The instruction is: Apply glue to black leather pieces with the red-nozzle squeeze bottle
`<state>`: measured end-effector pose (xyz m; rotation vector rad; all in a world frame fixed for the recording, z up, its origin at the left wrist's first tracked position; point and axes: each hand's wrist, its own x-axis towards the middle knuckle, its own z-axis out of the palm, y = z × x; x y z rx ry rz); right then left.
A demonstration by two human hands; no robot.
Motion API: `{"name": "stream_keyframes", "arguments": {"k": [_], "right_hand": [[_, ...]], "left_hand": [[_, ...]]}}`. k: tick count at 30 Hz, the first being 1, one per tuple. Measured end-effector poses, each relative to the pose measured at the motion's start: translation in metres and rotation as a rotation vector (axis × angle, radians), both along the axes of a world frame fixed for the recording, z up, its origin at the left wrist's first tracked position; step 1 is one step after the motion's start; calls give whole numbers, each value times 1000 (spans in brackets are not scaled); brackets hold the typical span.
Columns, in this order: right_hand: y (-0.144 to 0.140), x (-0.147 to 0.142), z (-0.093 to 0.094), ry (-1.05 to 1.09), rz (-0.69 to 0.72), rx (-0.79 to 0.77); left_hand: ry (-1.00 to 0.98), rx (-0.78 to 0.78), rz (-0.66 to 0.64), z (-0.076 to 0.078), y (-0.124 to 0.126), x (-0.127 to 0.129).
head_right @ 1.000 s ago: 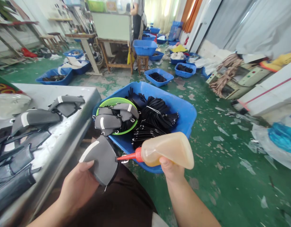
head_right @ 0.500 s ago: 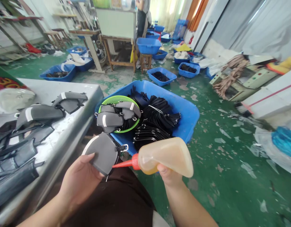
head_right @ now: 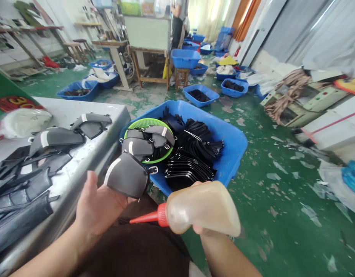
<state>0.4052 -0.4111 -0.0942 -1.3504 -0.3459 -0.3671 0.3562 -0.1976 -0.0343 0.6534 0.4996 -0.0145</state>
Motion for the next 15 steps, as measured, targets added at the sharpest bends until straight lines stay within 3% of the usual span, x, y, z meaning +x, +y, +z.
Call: {"name": "stream_keyframes", "arguments": {"k": [3,8,12,15], "right_hand": [[0,4,10,-56,-54,119],[-1,13,24,-79,-80,185],[-3,19,21,-75,-17,194],[-4,22,17,-111,-63,175]], "left_hand": [[22,106,-20,-5,19,13],[-52,409,-301,-10,45,23],[44,552,-450,1,42,19],[57,670,-564,10,34,15]]}}
